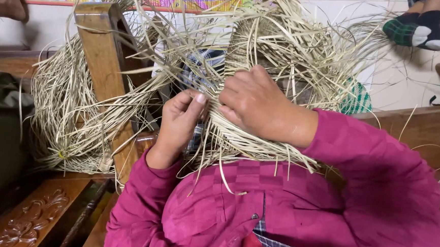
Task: A person is weaving dried straw or grass strands into a product using a wooden frame for support.
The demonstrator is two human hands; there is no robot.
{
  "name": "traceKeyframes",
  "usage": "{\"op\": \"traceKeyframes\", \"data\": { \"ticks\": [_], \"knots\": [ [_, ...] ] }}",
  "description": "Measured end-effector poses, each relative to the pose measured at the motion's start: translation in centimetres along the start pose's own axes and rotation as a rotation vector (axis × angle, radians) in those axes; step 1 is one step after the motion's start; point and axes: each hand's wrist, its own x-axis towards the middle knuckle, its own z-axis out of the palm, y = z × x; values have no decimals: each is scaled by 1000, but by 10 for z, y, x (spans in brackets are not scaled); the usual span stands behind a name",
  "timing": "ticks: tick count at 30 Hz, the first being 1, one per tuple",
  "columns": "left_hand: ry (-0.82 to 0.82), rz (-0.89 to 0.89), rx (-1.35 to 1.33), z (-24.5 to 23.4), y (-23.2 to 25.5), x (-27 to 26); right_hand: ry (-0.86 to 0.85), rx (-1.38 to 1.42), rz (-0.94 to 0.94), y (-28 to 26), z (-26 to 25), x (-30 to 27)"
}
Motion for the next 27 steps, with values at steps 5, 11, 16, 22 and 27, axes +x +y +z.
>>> {"op": "traceKeyframes", "data": {
  "ticks": [5,11,16,22,27],
  "knots": [
    [-22,65,94,-8,-6,-6,-59,74,55,-1,0,1],
    [-46,96,181,-12,-3,-9,-207,130,71,-4,-26,13],
    [-32,111,225,-12,6,-13,-289,158,86,-3,-30,14],
    [-48,90,170,-14,-6,-13,-322,138,53,-13,-50,33],
    [-19,73,134,-10,-14,-15,-480,229,118,-11,-50,35]
  ]
}}
